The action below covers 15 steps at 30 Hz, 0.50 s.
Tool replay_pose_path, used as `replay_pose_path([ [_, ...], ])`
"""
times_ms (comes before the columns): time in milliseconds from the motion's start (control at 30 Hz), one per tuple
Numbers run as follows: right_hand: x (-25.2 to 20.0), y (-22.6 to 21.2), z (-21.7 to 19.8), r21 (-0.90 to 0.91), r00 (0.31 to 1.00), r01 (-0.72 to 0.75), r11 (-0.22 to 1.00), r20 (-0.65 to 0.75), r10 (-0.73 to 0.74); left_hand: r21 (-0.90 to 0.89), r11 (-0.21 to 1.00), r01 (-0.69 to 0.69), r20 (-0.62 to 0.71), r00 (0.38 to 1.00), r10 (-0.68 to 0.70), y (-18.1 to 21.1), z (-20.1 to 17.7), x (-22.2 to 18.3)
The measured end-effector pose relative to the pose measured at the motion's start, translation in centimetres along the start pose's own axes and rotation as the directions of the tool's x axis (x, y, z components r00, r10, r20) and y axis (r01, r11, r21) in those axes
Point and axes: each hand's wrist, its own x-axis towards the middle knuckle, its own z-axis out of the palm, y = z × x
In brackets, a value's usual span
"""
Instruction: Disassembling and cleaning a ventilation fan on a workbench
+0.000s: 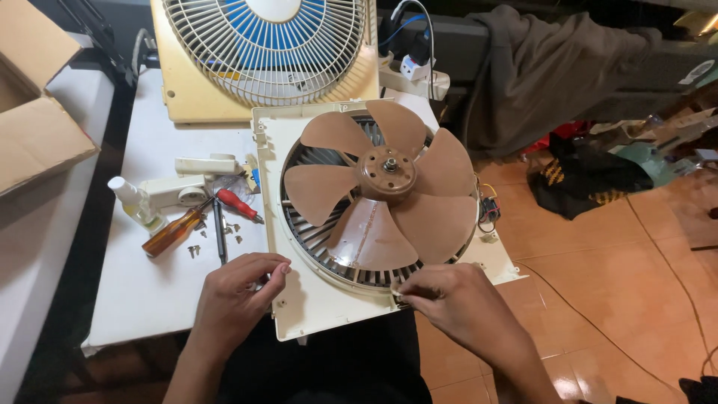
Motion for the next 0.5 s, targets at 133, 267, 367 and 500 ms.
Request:
replay_pose_path([
  [133,0.0,-0.3,-0.4,0.035,1.0,0.004,0.999,-0.012,-0.004,0.0,1.0,-0.008,0.002,1.0,0.008,-0.2,-0.1,-0.1],
  [267,-0.8,-1.7,-1.5,0.169,0.994,-0.038,0.985,-0.091,0.054,0.005,1.0,-0.003,0.009,1.0,0.003,-0.2,0.0,-0.1],
  [367,-1.2,-1.9,-2.1,0.148,0.979,0.143,0.979,-0.169,-0.117,-0.006,0.999,-0.034,-0.003,0.999,0.034,0.0,-0.1,0.1],
  [500,-1.6,-2.5,-1.0,0.235,0.955,0.279,0.931,-0.172,-0.243,-0.022,0.994,-0.108,-0.062,0.992,0.107,0.7,-0.5,-0.1],
])
